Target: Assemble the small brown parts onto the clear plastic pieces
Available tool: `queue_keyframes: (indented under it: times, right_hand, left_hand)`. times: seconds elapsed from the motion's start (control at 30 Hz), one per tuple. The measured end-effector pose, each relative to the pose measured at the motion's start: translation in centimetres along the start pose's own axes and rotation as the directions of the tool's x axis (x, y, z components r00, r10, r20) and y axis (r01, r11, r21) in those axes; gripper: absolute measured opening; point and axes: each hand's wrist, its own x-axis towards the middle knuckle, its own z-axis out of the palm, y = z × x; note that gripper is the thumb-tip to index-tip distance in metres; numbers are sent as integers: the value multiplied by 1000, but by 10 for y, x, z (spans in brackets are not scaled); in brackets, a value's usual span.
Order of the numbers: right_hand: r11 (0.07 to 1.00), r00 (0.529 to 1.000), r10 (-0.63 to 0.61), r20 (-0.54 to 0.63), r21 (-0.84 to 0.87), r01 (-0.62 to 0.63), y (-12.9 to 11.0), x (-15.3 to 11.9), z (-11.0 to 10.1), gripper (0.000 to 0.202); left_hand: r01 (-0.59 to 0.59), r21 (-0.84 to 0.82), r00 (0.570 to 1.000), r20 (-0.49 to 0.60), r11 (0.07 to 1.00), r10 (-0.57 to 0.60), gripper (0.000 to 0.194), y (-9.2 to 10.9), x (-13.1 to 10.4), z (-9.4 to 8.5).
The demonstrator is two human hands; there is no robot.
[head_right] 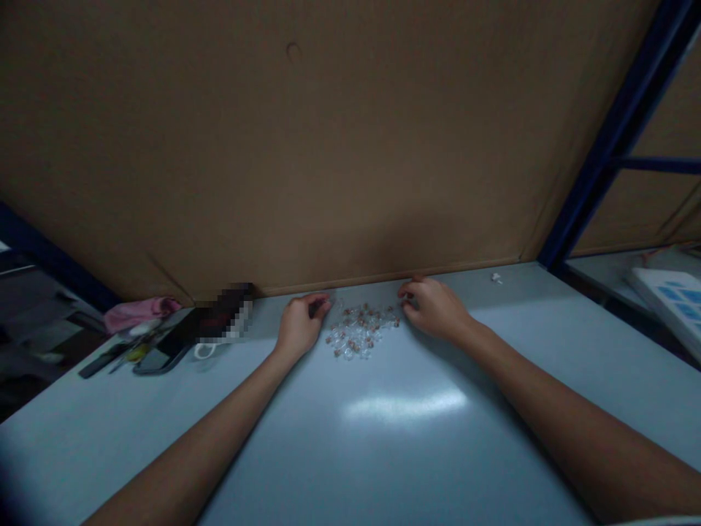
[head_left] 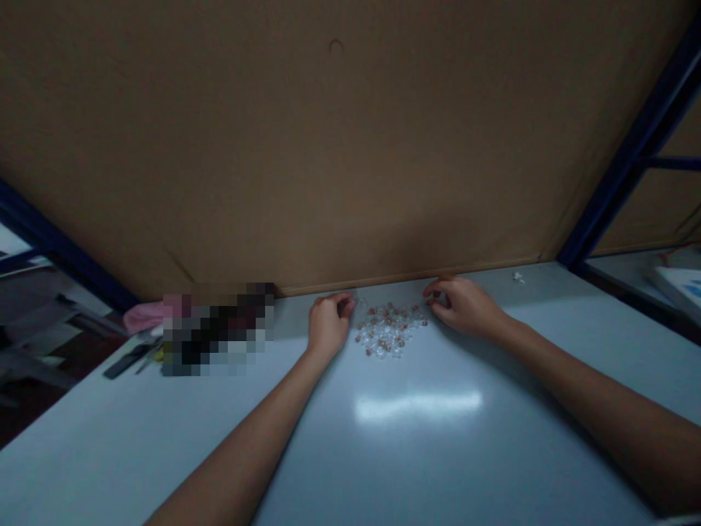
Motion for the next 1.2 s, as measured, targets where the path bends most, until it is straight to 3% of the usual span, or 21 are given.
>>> queue_keyframes:
  times: [0.2,0.5,0.7,0.77,0.83,0.97,1.07,1.2]
  right_hand:
    - [987,987,-147,59,72,143,-12,-3,-3,19]
    - [990,981,-143,133,14,142,-11,-2,-1,12]
    - [987,986,-161,35,29,160,-14,-2,0,12]
    - [982,984,-180,5,52,179,-17,-3,-1,11]
    - [976,978,-206,-24,73,207,-21,-3,-2,10]
    - [947,948,-297,-116,94,308,-30,-5,-2,9]
    - [924,920,-346,-186,104,369,-37,-7,-1,11]
    - [904,896,-376,-235,118,411,-44,-10,1,15]
  left_hand:
    - [-3,-25,1000,-16,1000,3,36,-1,0,1]
    - [-38,-4,997,-60,999,38,53,-1,-1,-1]
    - [-98,19,978,-184,995,100,80,14,-4,-6]
    - [-141,40,956,-252,989,147,73,25,-8,-11]
    - [-220,66,931,-284,973,229,53,39,-14,-16]
    - [-495,38,853,-166,868,494,25,60,-27,-20]
    - [-599,-32,801,-53,800,597,24,64,-30,-16]
    - [-622,-115,782,-37,774,623,24,59,-27,-11]
